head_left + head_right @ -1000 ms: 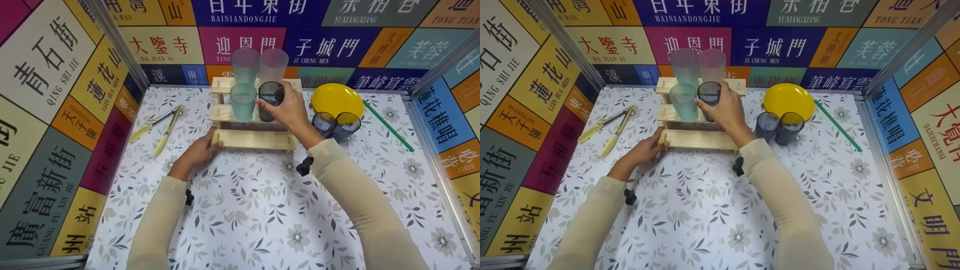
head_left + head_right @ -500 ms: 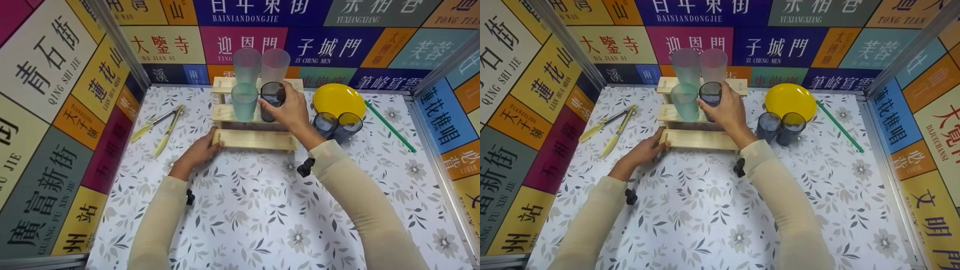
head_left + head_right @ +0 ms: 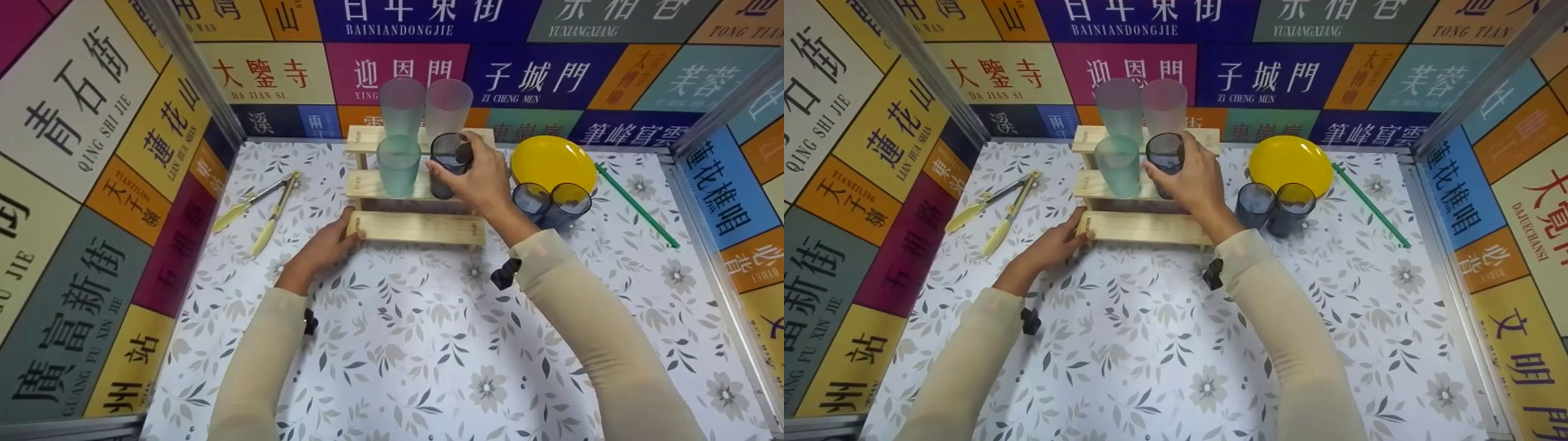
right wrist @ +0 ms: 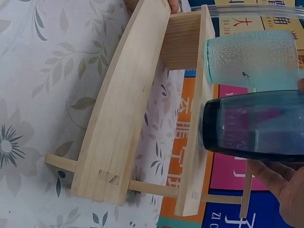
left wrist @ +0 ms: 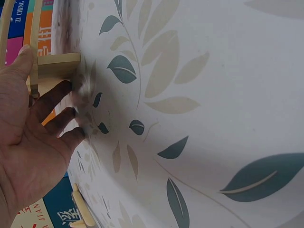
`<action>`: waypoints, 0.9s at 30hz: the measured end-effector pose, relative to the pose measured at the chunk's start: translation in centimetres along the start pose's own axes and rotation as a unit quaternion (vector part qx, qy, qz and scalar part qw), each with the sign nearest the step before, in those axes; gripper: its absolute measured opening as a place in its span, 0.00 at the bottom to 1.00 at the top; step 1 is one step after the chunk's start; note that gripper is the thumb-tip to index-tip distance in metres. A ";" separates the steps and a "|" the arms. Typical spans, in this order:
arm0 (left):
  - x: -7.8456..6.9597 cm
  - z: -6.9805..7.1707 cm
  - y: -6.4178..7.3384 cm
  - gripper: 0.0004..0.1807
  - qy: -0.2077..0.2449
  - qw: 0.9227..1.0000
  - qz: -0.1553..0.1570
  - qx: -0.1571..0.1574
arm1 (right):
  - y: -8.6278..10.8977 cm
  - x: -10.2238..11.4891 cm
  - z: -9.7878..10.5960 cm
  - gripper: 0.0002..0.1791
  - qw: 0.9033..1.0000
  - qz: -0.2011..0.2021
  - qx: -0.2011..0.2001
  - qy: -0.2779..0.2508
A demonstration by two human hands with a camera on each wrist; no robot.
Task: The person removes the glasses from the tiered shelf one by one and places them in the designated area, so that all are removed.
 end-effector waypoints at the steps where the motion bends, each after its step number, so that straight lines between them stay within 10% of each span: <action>1: 0.0 0.0 0.0 0.47 -0.001 1.000 0.001 0.000 | 0.0 0.0 0.1 0.47 1.000 0.002 -0.003 0.000; 27: 0.1 0.1 0.0 0.49 0.014 1.000 0.004 0.010 | 0.6 -1.8 5.7 0.45 1.000 -0.004 -0.001 -0.007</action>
Point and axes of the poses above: each hand's wrist, its own y-axis away from the middle knuckle, its own z-axis out of the back of the hand, x = y × z, the point moved 2 cm from there along -y, towards the middle knuckle, and after that the axes turned 8 degrees about -y, right-handed, at the moved point
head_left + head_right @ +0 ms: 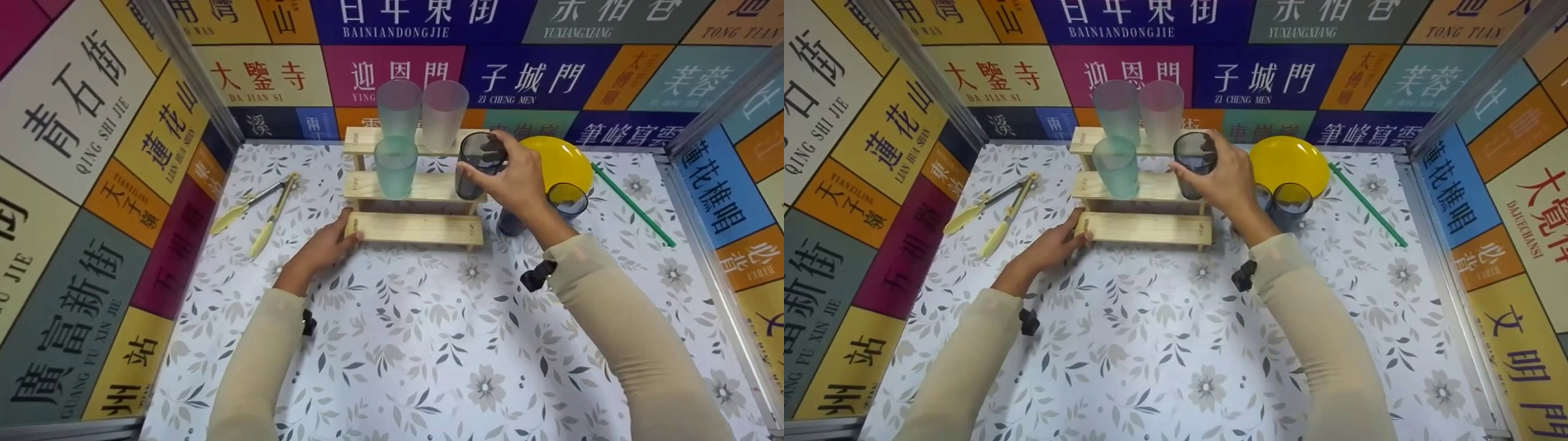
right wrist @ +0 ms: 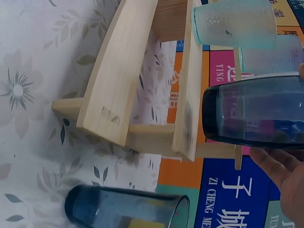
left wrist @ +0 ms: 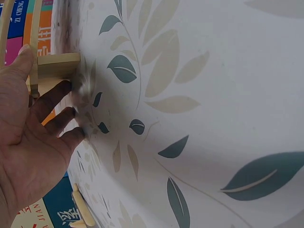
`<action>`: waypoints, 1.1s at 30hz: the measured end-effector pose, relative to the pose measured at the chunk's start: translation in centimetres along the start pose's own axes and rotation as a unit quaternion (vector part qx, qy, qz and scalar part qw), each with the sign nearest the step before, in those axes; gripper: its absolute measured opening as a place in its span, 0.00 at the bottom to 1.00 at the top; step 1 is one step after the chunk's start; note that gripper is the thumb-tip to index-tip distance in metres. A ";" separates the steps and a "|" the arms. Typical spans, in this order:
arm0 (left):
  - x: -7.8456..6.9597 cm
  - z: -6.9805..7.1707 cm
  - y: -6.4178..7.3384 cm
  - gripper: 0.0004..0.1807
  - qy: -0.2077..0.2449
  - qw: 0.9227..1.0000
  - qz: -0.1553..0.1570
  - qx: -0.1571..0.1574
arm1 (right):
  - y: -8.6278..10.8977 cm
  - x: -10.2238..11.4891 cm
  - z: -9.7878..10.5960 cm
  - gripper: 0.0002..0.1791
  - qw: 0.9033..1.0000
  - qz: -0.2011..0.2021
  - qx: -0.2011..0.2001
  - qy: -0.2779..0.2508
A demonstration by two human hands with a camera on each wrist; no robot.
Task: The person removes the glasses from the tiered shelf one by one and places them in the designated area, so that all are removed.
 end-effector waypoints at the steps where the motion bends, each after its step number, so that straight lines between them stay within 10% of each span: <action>1: 0.1 0.0 0.0 0.49 -0.001 1.000 0.003 -0.001 | 0.1 -0.2 0.3 0.46 1.000 -0.005 0.002 0.000; 33: 0.0 -0.1 -0.1 0.49 -0.010 1.000 0.004 0.001 | 1.7 -3.4 8.4 0.41 0.998 -0.056 0.002 -0.009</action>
Point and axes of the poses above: each hand's wrist, its own y-axis away from the middle knuckle, its own z-axis out of the back of the hand, x = y × z, the point moved 2 cm from there along -y, towards the middle knuckle, and after that the axes turned 8 degrees about -y, right-handed, at the moved point
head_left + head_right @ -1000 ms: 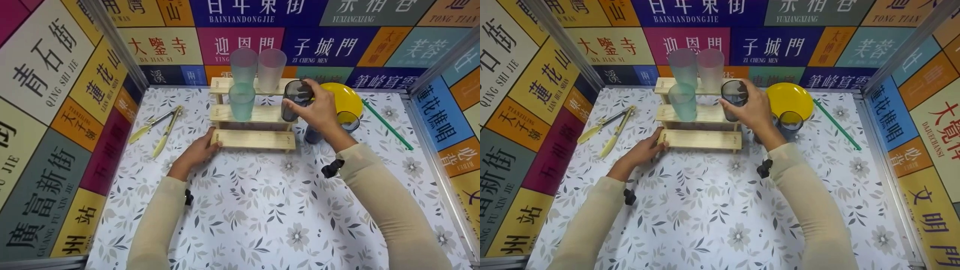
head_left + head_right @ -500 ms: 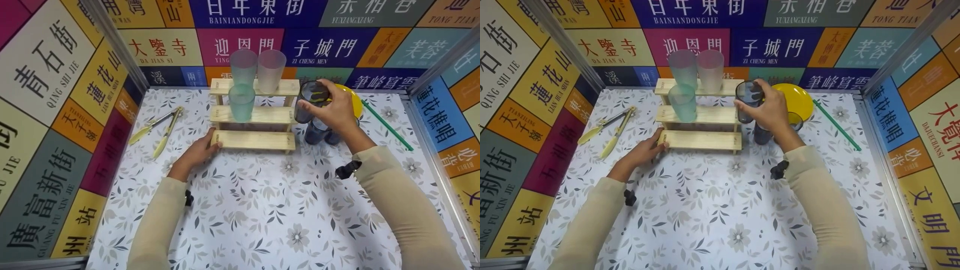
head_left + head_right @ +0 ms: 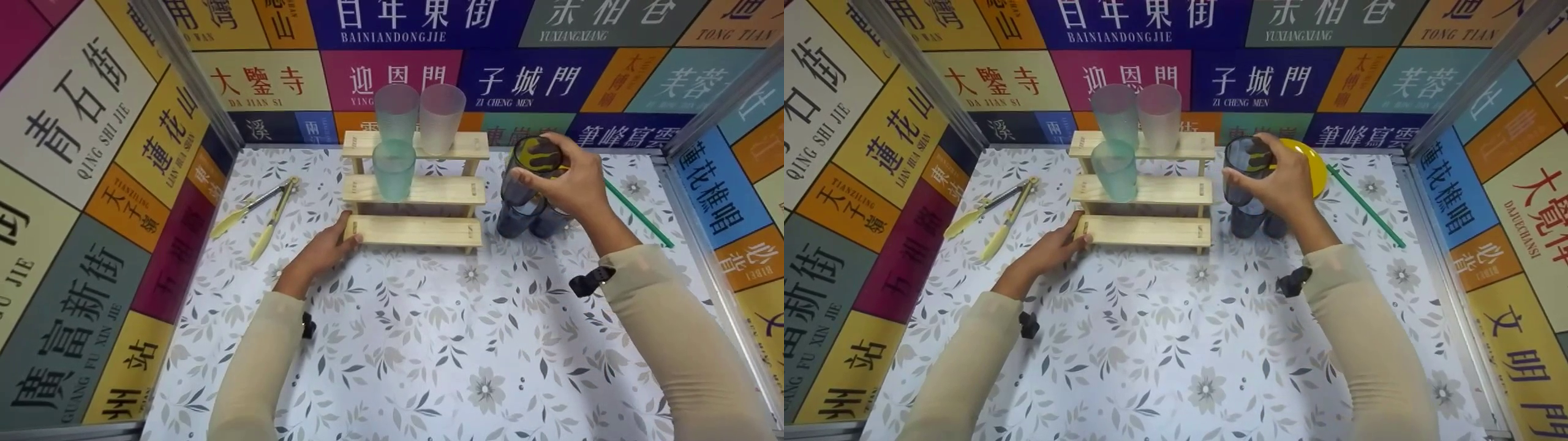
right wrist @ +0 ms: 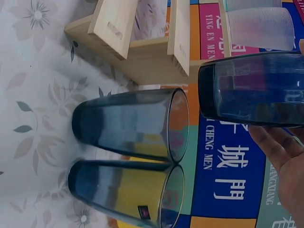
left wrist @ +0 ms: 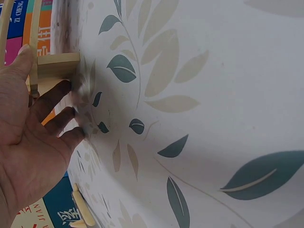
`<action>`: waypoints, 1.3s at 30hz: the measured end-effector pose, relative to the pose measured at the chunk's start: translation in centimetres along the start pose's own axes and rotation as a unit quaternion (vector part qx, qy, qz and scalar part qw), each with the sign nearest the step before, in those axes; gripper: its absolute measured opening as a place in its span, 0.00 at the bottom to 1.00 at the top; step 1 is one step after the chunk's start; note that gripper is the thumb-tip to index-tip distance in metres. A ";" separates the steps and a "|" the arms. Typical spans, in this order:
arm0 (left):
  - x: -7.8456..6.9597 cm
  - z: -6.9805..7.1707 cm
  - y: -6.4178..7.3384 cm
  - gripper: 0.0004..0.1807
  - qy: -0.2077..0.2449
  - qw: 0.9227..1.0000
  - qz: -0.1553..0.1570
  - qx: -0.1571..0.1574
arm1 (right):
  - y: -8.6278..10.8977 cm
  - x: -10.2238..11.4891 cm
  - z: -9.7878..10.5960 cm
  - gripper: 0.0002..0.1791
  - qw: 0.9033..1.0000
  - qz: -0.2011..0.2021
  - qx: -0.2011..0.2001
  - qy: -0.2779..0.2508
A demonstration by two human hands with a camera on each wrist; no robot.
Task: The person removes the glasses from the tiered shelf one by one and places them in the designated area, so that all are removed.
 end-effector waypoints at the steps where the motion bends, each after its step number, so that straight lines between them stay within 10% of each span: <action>1: 0.0 0.0 0.0 0.49 0.001 1.000 0.000 0.000 | 0.1 -0.1 0.2 0.42 1.000 -0.003 0.000 0.002; 39: 0.2 0.1 0.2 0.46 -0.002 1.000 -0.026 -0.009 | 1.1 -6.8 9.3 0.45 0.989 -0.125 -0.046 0.062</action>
Point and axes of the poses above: each hand's wrist, its own y-axis away from the middle knuckle, its own z-axis out of the back of the hand, x = y × z, the point moved 2 cm from there along -y, towards the middle knuckle, and after that the axes turned 8 degrees about -y, right-handed, at the moved point
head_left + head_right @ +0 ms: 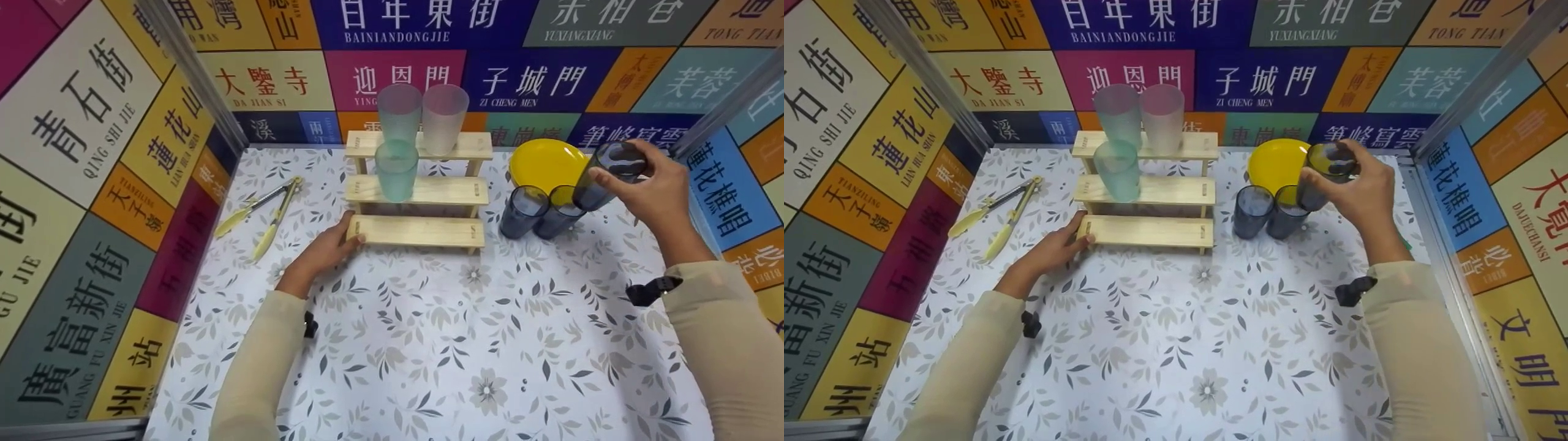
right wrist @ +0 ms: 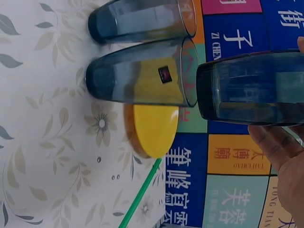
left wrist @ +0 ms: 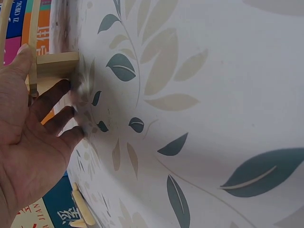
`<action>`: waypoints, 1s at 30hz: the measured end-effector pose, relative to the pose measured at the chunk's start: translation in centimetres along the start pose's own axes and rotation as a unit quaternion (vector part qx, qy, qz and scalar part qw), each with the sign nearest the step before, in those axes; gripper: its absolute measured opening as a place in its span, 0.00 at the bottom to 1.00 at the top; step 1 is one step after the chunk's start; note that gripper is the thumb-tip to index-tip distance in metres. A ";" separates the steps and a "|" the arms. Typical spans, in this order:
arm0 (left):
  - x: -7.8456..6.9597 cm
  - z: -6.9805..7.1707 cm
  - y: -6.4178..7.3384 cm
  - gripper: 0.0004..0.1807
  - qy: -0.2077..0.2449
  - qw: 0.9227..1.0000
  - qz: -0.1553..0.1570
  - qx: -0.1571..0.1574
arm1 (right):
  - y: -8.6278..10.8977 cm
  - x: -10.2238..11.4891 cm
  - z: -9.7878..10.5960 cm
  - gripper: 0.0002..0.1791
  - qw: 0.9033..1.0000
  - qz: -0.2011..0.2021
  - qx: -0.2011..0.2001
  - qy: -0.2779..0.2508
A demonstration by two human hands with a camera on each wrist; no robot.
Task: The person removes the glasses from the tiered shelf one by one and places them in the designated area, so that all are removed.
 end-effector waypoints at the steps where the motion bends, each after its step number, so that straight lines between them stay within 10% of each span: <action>1: 0.0 0.0 0.0 0.46 0.001 1.000 0.000 0.000 | 0.0 -0.2 0.2 0.45 1.000 -0.003 -0.003 0.001; 30: -0.4 0.0 0.0 0.47 -0.003 1.000 0.012 0.002 | 0.2 -4.8 1.2 0.47 0.998 -0.057 -0.001 -0.001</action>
Point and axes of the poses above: each hand's wrist, its own y-axis away from the middle knuckle, its own z-axis out of the back of the hand, x = y × z, the point moved 2 cm from there along -y, towards the middle knuckle, and after that the axes turned 8 degrees about -y, right-handed, at the moved point
